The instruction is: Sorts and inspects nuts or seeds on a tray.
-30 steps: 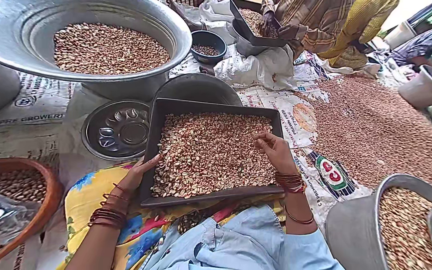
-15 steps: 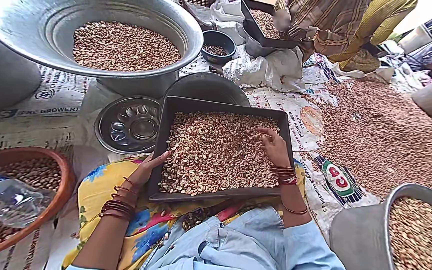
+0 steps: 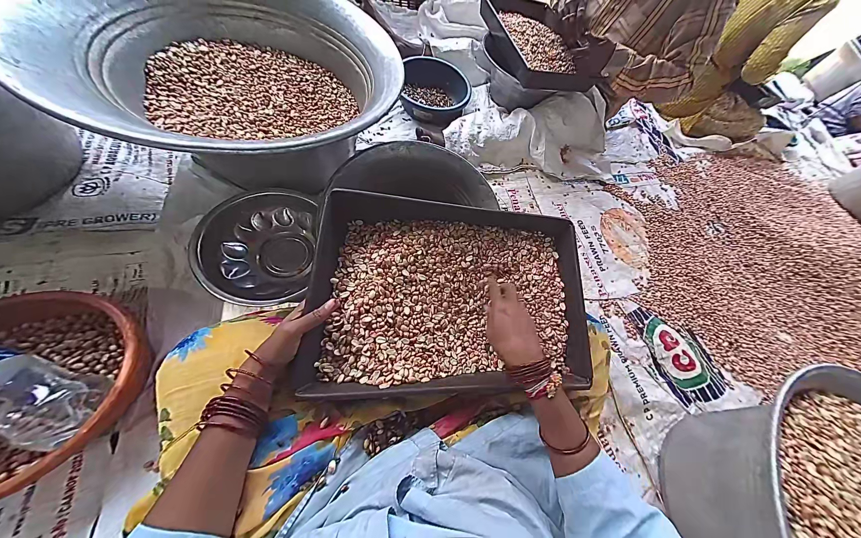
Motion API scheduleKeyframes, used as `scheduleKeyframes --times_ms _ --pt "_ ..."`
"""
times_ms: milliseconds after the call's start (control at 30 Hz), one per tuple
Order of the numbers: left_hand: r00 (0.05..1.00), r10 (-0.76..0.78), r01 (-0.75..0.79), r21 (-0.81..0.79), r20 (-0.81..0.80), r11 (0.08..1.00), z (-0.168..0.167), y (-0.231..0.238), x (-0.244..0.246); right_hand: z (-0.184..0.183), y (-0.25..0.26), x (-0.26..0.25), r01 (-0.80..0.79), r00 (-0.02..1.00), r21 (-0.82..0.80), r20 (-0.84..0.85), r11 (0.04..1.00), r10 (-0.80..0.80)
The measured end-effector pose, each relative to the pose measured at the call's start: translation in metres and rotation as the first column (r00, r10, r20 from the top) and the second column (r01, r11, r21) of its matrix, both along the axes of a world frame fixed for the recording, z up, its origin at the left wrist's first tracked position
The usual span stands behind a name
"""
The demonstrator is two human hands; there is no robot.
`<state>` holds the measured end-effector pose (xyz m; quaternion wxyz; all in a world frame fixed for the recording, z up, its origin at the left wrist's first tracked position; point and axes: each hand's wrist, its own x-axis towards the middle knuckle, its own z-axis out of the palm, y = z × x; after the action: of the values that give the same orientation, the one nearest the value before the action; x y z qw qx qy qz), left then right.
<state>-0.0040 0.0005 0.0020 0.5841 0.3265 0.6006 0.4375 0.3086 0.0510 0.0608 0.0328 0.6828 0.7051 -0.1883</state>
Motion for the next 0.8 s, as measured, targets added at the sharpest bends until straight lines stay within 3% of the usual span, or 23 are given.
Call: scheduleKeyframes --times_ms 100,200,333,433,500,600,700,800 --pt "1.000 0.008 -0.008 -0.002 -0.009 1.000 0.001 0.001 0.001 0.003 -0.033 -0.038 -0.254 0.960 -0.085 -0.140 0.963 0.241" --pt "1.000 0.009 -0.010 -0.012 -0.014 1.000 -0.002 0.001 -0.001 0.006 -0.071 -0.055 -0.381 0.873 0.090 -0.291 0.920 0.390" --pt "1.000 -0.007 0.007 -0.010 -0.001 1.000 -0.003 0.002 -0.003 0.012 -0.092 -0.063 -0.482 0.808 0.094 -0.335 0.871 0.484" --pt "1.000 -0.011 0.011 0.002 -0.009 1.000 -0.002 0.002 -0.002 0.008 -0.081 -0.064 -0.514 0.809 -0.041 -0.356 0.857 0.468" --pt "1.000 -0.012 0.012 0.007 -0.014 1.000 0.000 0.000 -0.001 0.002 -0.058 -0.056 -0.435 0.848 -0.113 -0.385 0.893 0.364" --pt "1.000 -0.016 0.016 0.017 0.002 1.000 -0.001 0.000 -0.001 -0.002 -0.014 -0.021 -0.182 0.939 -0.092 -0.312 0.979 0.145" --pt "1.000 -0.027 0.027 0.018 0.007 0.999 0.001 0.000 -0.002 0.011 0.011 0.031 0.034 0.965 0.047 -0.261 0.998 -0.021" --pt "0.999 -0.036 0.036 0.014 0.004 0.999 0.001 0.000 -0.002 0.024 0.004 0.083 0.187 0.938 0.298 -0.337 0.936 -0.080"
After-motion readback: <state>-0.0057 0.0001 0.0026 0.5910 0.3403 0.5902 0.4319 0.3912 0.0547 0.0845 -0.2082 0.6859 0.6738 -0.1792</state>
